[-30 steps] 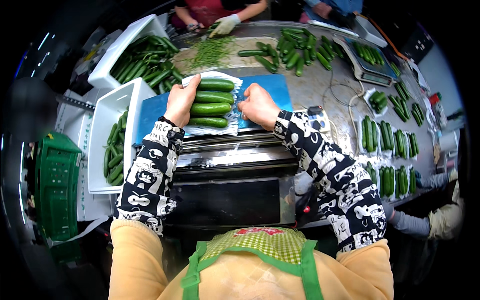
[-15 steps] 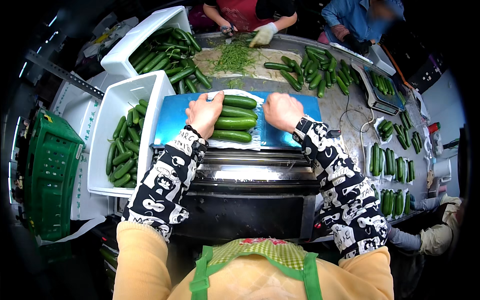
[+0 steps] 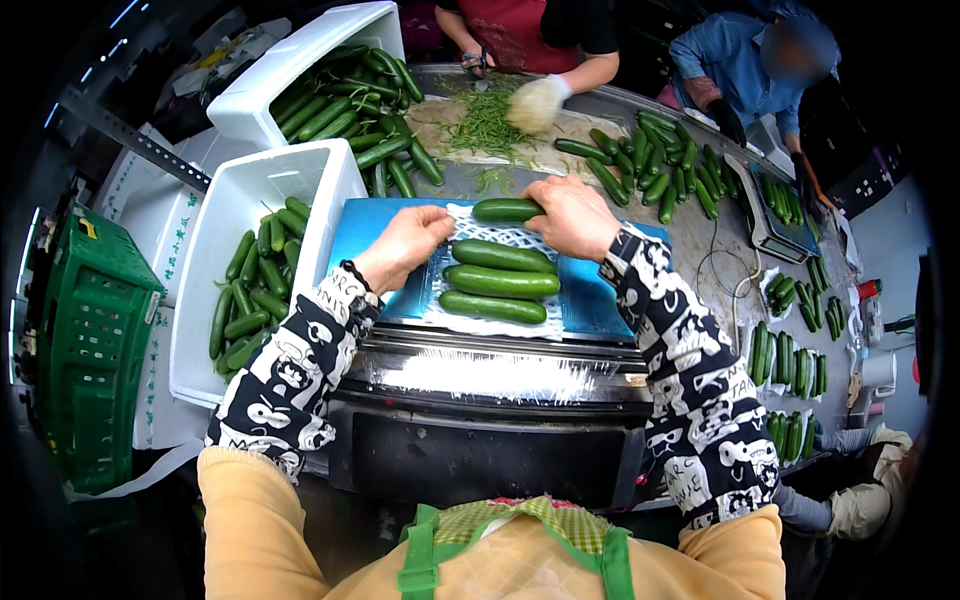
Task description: The person arranges cucumbers on a blue tray, wraps them in plastic film using a machine, and places the packages into a black crate. They then apply labels to the packages and cover the crate with a white sheet.
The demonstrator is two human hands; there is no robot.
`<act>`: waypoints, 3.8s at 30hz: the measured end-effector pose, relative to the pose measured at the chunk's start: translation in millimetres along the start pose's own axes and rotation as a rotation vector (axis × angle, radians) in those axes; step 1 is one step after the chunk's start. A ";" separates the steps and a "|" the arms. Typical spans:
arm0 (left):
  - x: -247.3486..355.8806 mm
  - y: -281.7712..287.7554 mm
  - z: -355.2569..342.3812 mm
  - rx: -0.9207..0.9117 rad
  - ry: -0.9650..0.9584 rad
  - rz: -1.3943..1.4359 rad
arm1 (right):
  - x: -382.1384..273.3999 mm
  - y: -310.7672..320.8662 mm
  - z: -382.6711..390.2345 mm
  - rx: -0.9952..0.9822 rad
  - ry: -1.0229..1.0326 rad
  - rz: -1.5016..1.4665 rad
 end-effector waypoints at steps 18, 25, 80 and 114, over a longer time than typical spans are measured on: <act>-7.9 -25.1 -10.6 -0.013 -0.184 0.294 | -4.6 -10.2 12.5 -0.072 0.059 -0.580; -16.7 -22.8 -7.8 0.056 -0.156 0.352 | -27.3 -10.5 8.7 -0.100 0.157 -0.401; 15.8 -31.8 -37.4 0.314 -0.217 -0.294 | 5.4 -44.7 -10.7 -0.212 -0.069 -0.548; 4.1 10.8 0.1 0.146 -0.297 0.090 | -2.2 11.7 17.6 0.093 0.071 -0.366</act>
Point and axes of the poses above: each hand's wrist, its own z-axis away from the middle knuckle, its own y-axis out of the back of the hand, x = y × z, the point moved 10 cm from there along -z, towards the middle knuckle, and after that the axes turned 4 degrees about -z, right-handed, at the moved point
